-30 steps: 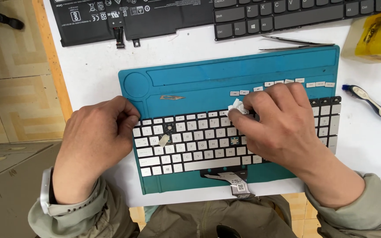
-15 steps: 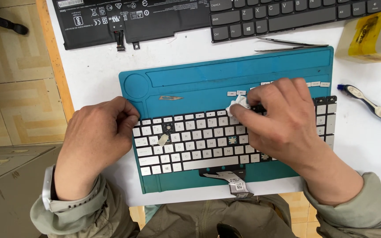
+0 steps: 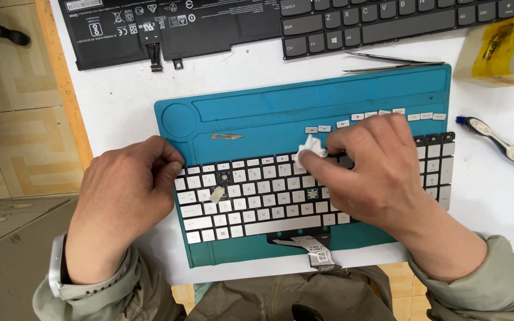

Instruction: Cleaning a laptop keyboard frame and reassembling individual keys

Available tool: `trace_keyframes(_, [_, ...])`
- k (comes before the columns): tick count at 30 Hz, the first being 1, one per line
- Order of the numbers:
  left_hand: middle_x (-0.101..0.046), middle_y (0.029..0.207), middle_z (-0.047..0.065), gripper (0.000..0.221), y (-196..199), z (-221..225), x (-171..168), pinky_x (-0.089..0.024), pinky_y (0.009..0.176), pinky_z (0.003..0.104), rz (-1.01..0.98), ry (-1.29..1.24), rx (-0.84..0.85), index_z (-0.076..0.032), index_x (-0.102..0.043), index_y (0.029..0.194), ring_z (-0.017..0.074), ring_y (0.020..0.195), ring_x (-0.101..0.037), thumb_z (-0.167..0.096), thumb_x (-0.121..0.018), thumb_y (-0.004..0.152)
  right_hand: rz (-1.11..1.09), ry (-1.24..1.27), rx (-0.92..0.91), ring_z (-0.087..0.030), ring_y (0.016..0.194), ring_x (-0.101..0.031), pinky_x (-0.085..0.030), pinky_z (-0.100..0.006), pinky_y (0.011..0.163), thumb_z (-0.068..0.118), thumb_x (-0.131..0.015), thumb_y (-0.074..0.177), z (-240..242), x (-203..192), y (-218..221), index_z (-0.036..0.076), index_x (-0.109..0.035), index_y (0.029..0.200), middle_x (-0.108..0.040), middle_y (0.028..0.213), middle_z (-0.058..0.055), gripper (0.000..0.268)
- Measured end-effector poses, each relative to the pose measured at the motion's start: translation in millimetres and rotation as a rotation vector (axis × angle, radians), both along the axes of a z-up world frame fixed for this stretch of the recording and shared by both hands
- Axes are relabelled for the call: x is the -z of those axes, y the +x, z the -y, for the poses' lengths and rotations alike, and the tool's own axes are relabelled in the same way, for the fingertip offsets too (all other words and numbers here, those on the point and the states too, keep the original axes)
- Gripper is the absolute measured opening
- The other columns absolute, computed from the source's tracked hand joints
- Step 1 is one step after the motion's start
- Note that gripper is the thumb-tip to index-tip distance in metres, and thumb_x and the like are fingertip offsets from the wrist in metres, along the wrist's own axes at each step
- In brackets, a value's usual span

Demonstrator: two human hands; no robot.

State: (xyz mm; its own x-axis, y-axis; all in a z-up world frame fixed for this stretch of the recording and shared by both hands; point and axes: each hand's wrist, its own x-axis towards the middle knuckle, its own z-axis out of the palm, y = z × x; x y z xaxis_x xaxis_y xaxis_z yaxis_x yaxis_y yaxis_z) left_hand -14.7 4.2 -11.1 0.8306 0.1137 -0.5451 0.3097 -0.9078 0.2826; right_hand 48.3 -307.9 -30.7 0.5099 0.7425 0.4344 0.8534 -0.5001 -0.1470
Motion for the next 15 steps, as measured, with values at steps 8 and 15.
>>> trace_keyframes(8, [-0.074,0.074,-0.008,0.008,0.0,1.0,-0.1,-0.045,0.062,0.046,-0.054,0.032,-0.016,-0.024,-0.065,0.085,0.0306,0.068,-0.064,-0.022,-0.057,0.087,-0.021,-0.087,0.009,-0.03,0.079,-0.053,-0.035,-0.042,0.068,-0.011,-0.051,0.089,0.2,2.5,3.8,0.02,-0.069,0.096,-0.058,0.093,-0.007,0.037])
trace_keyframes(15, [-0.074,0.073,-0.01,0.008,-1.9,-0.2,1.8,-0.045,0.059,0.046,-0.083,0.065,-0.029,-0.027,-0.064,0.085,0.0317,0.065,-0.063,-0.026,-0.057,0.088,-0.086,-0.078,-0.005,-0.03,0.079,-0.052,-0.038,-0.043,0.07,-0.011,-0.052,0.091,-5.0,1.6,4.5,0.018,-0.071,0.099,-0.058,0.093,-0.008,0.036])
